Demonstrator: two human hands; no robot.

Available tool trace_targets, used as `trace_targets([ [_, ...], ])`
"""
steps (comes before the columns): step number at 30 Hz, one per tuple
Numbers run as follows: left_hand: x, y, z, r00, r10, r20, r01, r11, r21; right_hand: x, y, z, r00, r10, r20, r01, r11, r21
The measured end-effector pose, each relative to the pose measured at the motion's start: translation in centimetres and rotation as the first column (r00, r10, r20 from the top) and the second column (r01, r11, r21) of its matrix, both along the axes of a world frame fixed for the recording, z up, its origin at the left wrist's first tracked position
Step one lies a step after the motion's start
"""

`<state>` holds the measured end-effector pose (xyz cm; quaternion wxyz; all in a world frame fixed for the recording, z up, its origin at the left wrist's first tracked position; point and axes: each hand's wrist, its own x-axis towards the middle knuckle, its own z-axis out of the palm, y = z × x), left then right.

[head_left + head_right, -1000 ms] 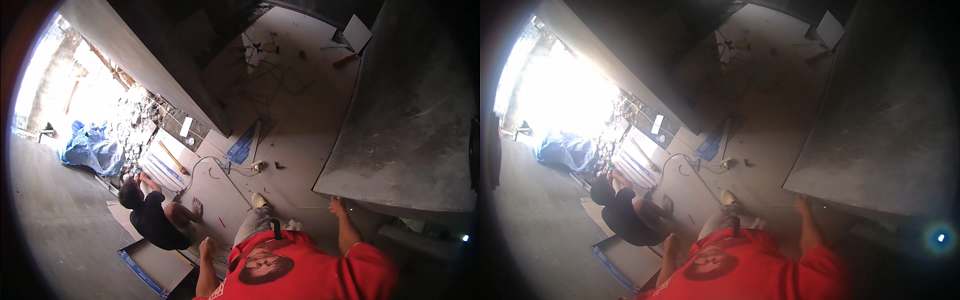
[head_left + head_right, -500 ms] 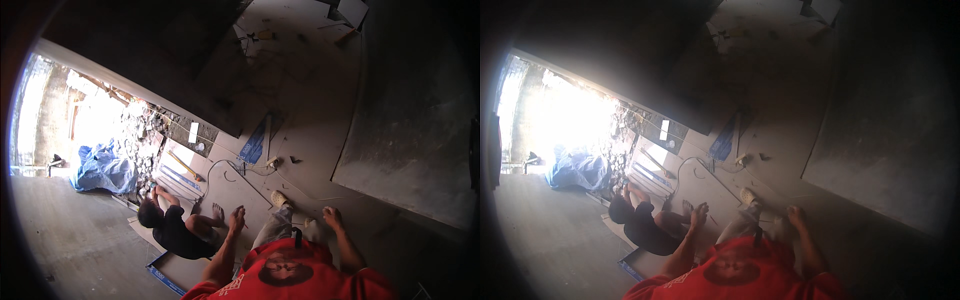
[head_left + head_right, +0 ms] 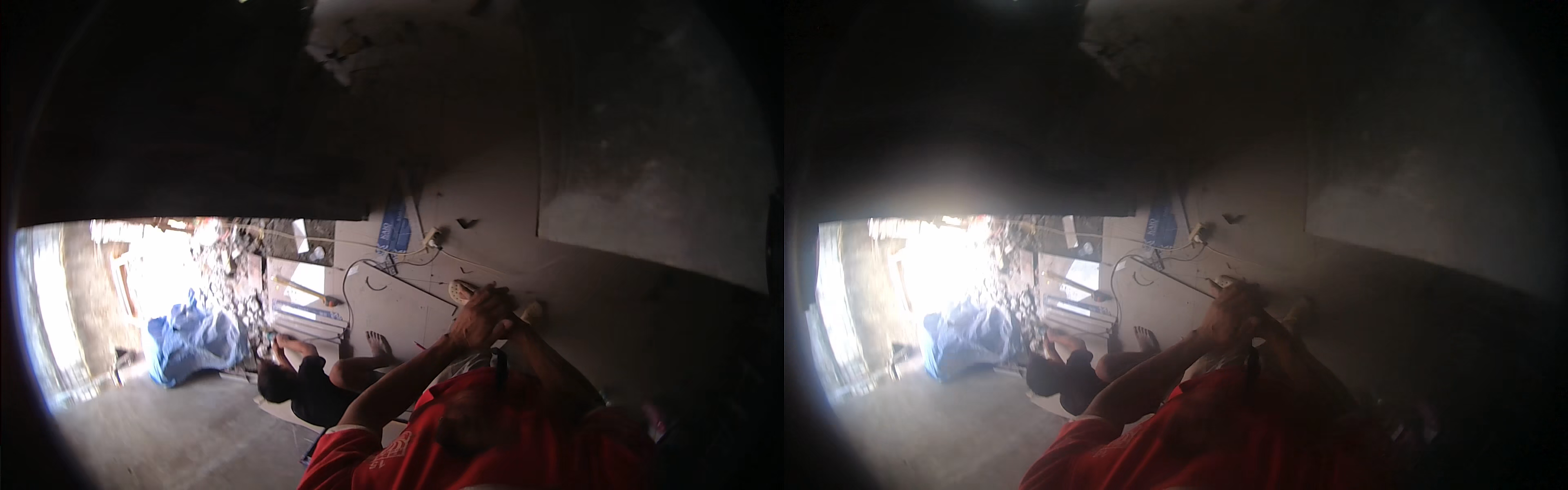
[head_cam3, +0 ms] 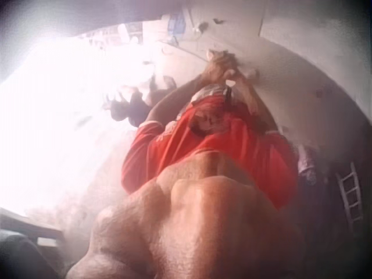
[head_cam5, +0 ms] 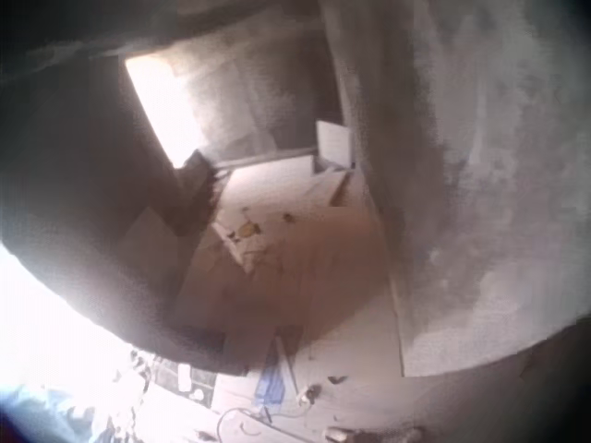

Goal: The person spreads tile adhesive on a large ceramic tile using a notched trowel, then places the tile onto a prepared floor area and taps it into position with a rubber mallet. The person adjusts the tile alignment by hand and continues tapping to secure it.

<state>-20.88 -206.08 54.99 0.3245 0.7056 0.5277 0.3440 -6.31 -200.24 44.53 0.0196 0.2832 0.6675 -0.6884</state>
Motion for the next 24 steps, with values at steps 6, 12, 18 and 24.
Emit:
trace_targets([
  [6, -0.1, 1.6, -6.6, 0.945, 0.289, -0.155, -0.324, 0.891, -0.317, 4.1, 0.4, 6.1, 0.967, -0.234, -0.100, 0.242, 0.968, 0.070],
  [12, -3.2, 3.5, -13.1, 0.942, 0.302, 0.146, -0.180, 0.823, -0.539, 7.9, 1.6, 12.2, 0.955, -0.281, -0.096, 0.294, 0.842, 0.452],
  [18, 10.0, 5.5, -2.7, 0.690, 0.311, 0.654, 0.279, 0.720, -0.636, 13.6, -1.3, 10.7, 0.934, -0.303, -0.191, 0.324, 0.485, 0.812],
  [24, 17.9, 4.0, 1.9, 0.239, 0.726, 0.645, 0.235, 0.602, -0.764, 31.4, -4.9, -2.6, 0.608, -0.736, 0.297, 0.439, 0.624, 0.647],
])
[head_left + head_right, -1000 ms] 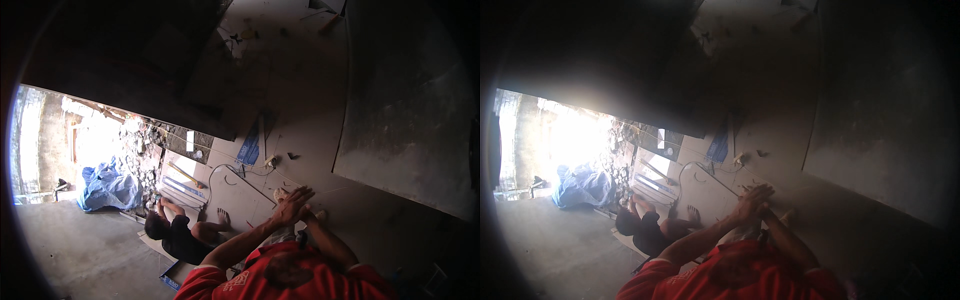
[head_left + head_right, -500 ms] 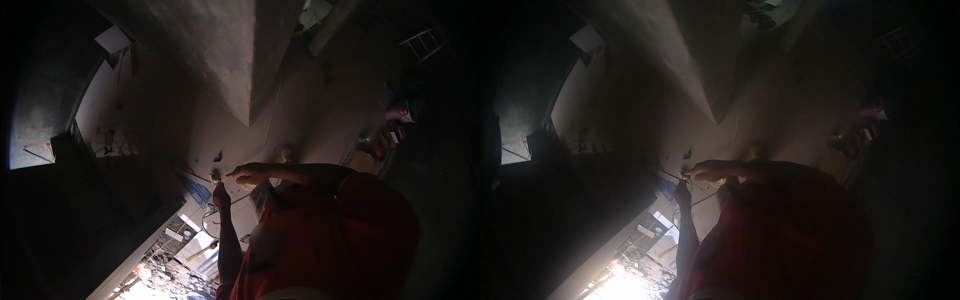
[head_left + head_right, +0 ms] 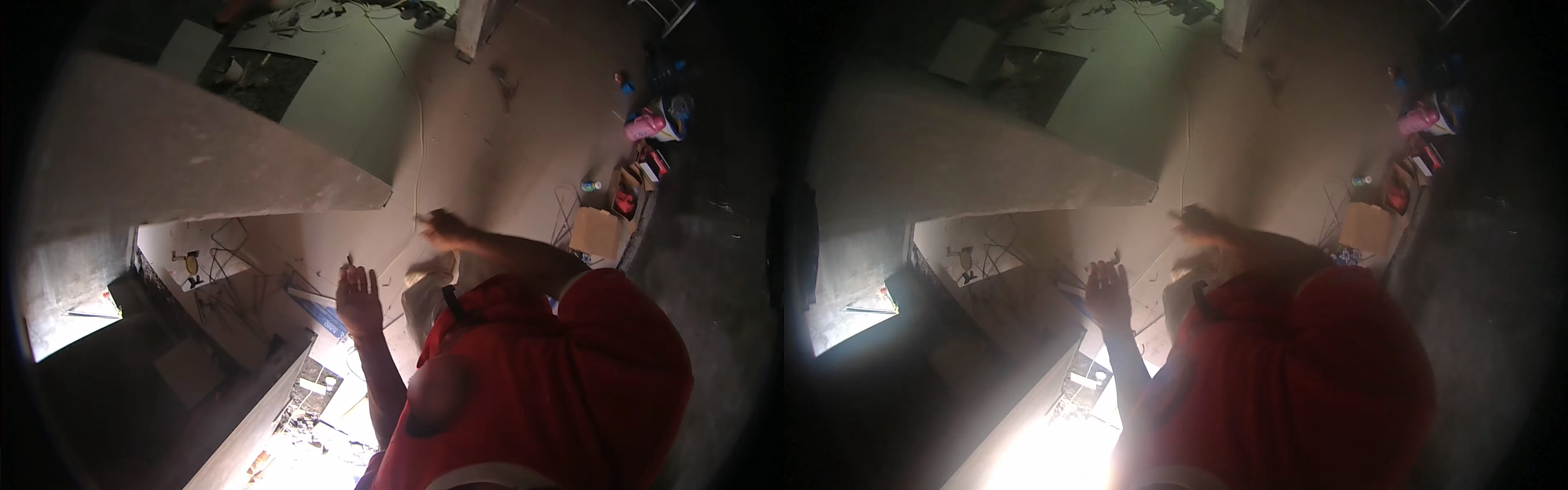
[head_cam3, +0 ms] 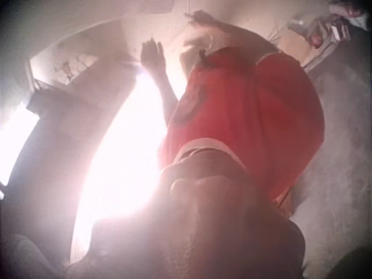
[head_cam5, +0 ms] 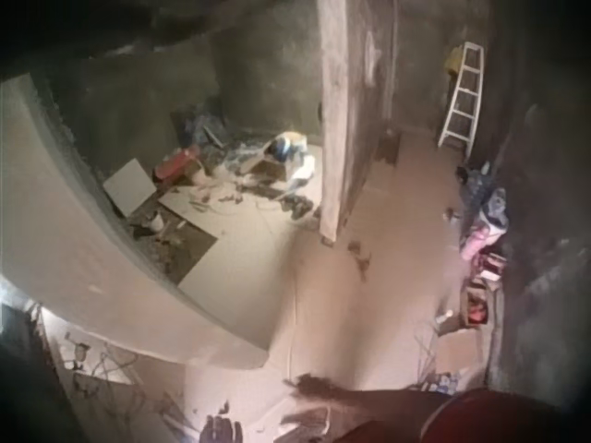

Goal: The person spreads tile adhesive on a large ceramic tile using a notched trowel, then places the tile onto a prepared floor area and taps it into position with a rubber mallet. The person adjusts the tile alignment by hand and continues tapping to secure it.

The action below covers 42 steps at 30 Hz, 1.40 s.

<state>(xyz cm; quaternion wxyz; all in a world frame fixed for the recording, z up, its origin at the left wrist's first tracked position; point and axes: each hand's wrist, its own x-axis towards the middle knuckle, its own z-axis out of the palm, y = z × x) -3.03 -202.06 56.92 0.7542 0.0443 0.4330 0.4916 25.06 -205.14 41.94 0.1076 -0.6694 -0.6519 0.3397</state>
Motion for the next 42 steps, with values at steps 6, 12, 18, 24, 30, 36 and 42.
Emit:
trace_targets([
  [6, -2.8, 1.6, -7.5, 0.838, -0.276, -0.471, 0.218, 0.960, -0.174, 20.8, -12.5, -8.6, 0.850, -0.468, 0.241, 0.468, 0.882, 0.060],
  [12, -3.9, -0.9, -14.7, 0.706, -0.478, -0.523, 0.271, 0.864, -0.424, 30.2, -23.9, -9.9, 0.639, -0.720, 0.269, 0.769, 0.594, -0.237],
  [18, -0.4, -11.7, -18.0, 0.584, -0.517, -0.626, -0.043, 0.751, -0.659, 47.8, -20.7, -24.0, 0.727, -0.598, 0.336, 0.686, 0.638, -0.349],
  [24, 17.1, -25.4, -14.3, 0.338, -0.826, -0.451, -0.094, 0.447, -0.890, 64.7, -1.8, -46.4, 0.819, -0.419, 0.393, 0.559, 0.739, -0.377],
  [30, 33.7, -25.8, -11.0, 0.228, -0.931, -0.284, -0.084, 0.272, -0.959, 72.7, 10.5, -60.8, 0.858, -0.356, 0.370, 0.489, 0.785, -0.381],
  [36, 40.5, -22.5, -11.3, 0.236, -0.940, -0.245, -0.105, 0.226, -0.968, 74.5, 15.1, -69.3, 0.839, -0.016, 0.543, 0.244, 0.904, -0.351],
  [42, 44.8, -22.5, -11.0, 0.282, -0.927, -0.246, -0.047, 0.243, -0.969, 73.7, 18.0, -63.8, 0.911, -0.278, 0.303, 0.389, 0.824, -0.412],
])
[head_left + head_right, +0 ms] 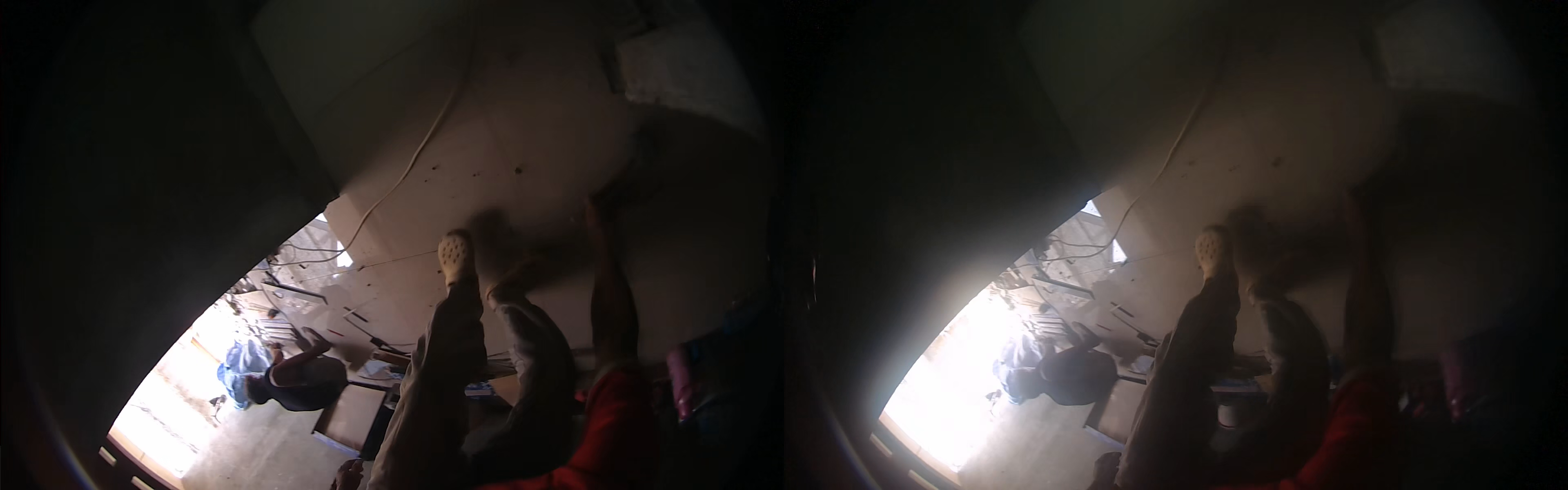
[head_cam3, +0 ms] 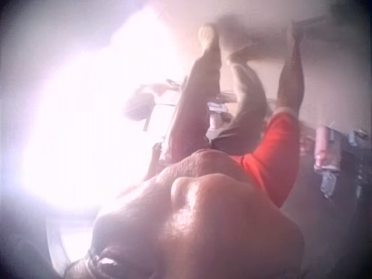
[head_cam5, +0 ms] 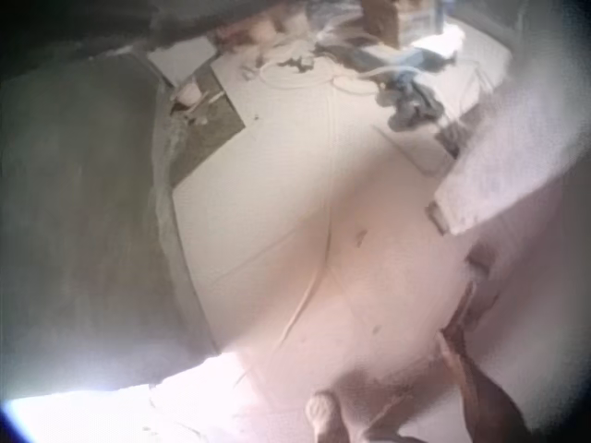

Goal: The person spreads tile adhesive on a large ceramic tile using a notched trowel, then places the tile onto a prepared floor area and taps it into position with a rubber mallet. The person adjusts the tile alignment by hand and continues tapping to secure it.

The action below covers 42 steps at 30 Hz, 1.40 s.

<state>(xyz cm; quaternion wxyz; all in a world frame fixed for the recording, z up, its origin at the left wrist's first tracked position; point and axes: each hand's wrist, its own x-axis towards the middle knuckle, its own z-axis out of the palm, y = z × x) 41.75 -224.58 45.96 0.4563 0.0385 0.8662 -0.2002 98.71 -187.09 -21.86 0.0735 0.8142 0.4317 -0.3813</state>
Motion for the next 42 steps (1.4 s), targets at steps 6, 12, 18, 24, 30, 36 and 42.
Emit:
trace_targets([
  [6, 7.8, 3.4, -5.1, 0.983, 0.030, 0.182, -0.051, 0.992, 0.113, -0.1, 7.2, 17.9, 0.840, -0.359, -0.406, 0.347, 0.932, -0.107],
  [12, 15.1, 17.4, -10.2, 0.950, -0.011, 0.312, -0.075, 0.963, 0.260, -3.6, 19.1, 32.7, 0.356, -0.772, -0.527, 0.610, 0.619, -0.495],
  [18, 15.0, 31.6, -10.2, 0.934, -0.112, 0.340, -0.001, 0.949, 0.314, -9.7, 39.0, 42.5, 0.565, -0.606, -0.560, 0.541, 0.784, -0.304],
  [24, 14.3, 47.6, -7.6, 0.934, -0.194, 0.299, 0.097, 0.945, 0.311, -7.3, 50.5, 48.8, 0.556, -0.498, -0.665, 0.574, 0.809, -0.125],
  [30, 16.7, 60.9, -8.2, 0.947, 0.159, 0.280, -0.257, 0.897, 0.360, 0.5, 52.9, 39.4, 0.753, -0.107, -0.650, 0.245, 0.961, 0.125],
  [36, 18.9, 65.8, -10.0, 0.803, 0.479, 0.355, -0.587, 0.739, 0.329, 5.4, 58.2, 37.9, 0.913, -0.166, -0.373, 0.132, 0.985, -0.114],
  [42, 17.8, 77.0, -14.3, 0.728, 0.598, 0.336, -0.685, 0.603, 0.410, 4.1, 71.8, 42.8, 0.970, -0.136, -0.200, 0.081, 0.962, -0.262],
])
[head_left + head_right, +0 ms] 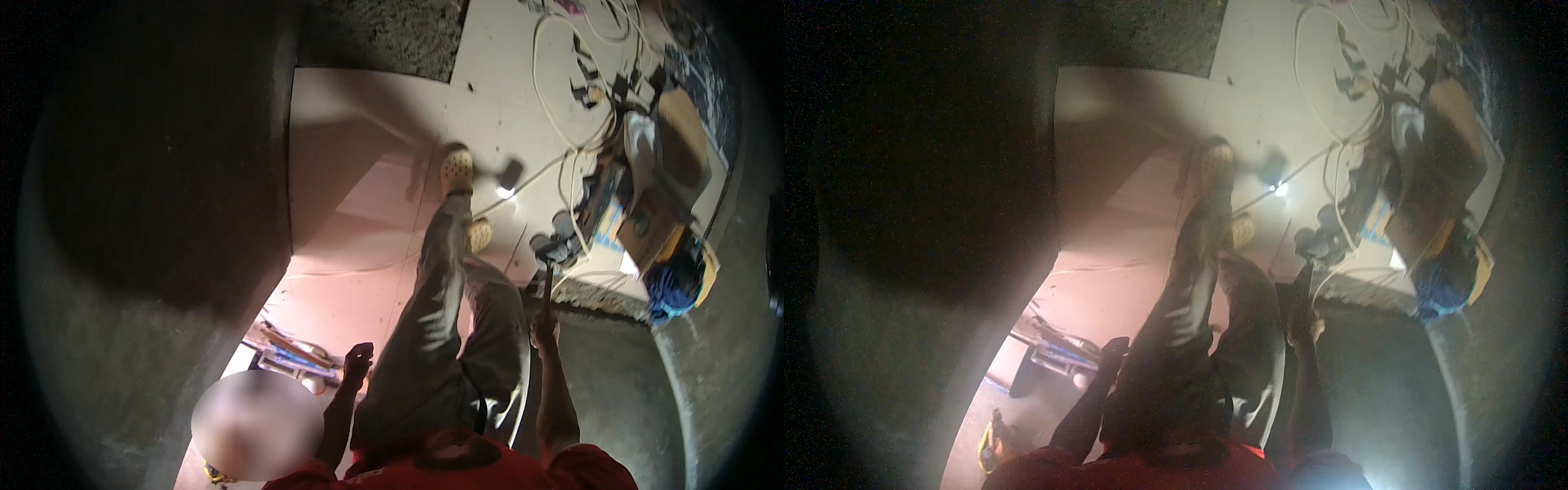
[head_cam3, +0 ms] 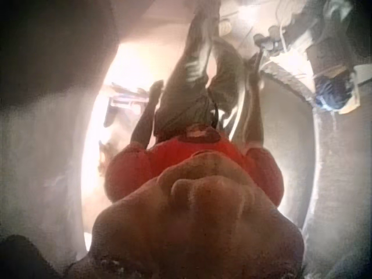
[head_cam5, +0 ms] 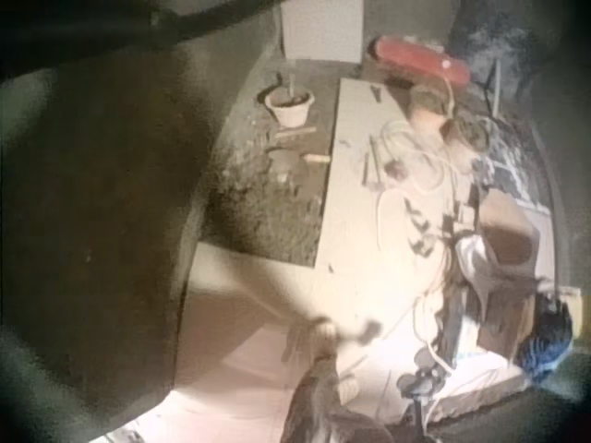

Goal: The person spreads tile adhesive on a large ceramic tile using a notched trowel, then places the tile onto a prepared floor area and taps it into position with a rubber mallet. The person adjusts the tile alignment by hand and continues tapping to secure it.

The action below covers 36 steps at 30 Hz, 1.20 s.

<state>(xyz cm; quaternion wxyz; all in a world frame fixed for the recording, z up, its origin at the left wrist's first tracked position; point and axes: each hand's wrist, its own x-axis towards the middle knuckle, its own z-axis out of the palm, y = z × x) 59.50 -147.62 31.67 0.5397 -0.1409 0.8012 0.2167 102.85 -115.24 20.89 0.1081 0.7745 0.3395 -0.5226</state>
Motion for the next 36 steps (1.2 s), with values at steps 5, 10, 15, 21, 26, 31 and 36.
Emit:
trace_targets([
  [5, -5.2, 13.6, -13.0, 0.960, -0.238, -0.151, 0.244, 0.969, 0.026, -3.3, 13.2, -1.6, 0.940, 0.339, 0.035, -0.341, 0.935, 0.093],
  [10, -6.2, 24.4, -21.8, 0.902, -0.201, -0.382, 0.262, 0.958, 0.115, -7.5, 24.2, -3.9, 0.944, 0.330, -0.024, -0.320, 0.928, 0.189],
  [15, -4.0, 27.7, -28.1, 0.862, -0.256, -0.437, 0.278, 0.960, -0.014, -8.6, 33.9, -8.8, 0.229, 0.903, 0.363, -0.882, 0.035, 0.470],
  [21, -1.8, 31.3, -39.4, 0.829, -0.305, -0.468, 0.268, 0.952, -0.147, -20.0, 47.8, -20.6, 0.084, 0.981, 0.175, -0.860, -0.018, 0.510],
  [26, -6.6, 36.2, -47.6, 0.690, -0.184, -0.700, 0.194, 0.979, -0.066, -35.1, 50.4, -26.8, -0.176, 0.959, 0.223, -0.798, -0.272, 0.537],
  [31, -10.7, 37.0, -51.4, 0.589, -0.251, -0.768, 0.119, 0.967, -0.224, -50.6, 45.9, -35.2, -0.461, 0.881, 0.103, -0.561, -0.380, 0.735],
  [36, -11.1, 36.0, -52.5, 0.514, -0.166, -0.842, 0.050, 0.985, -0.163, -61.9, 42.2, -37.9, -0.669, 0.661, 0.340, -0.180, -0.587, 0.789],
])
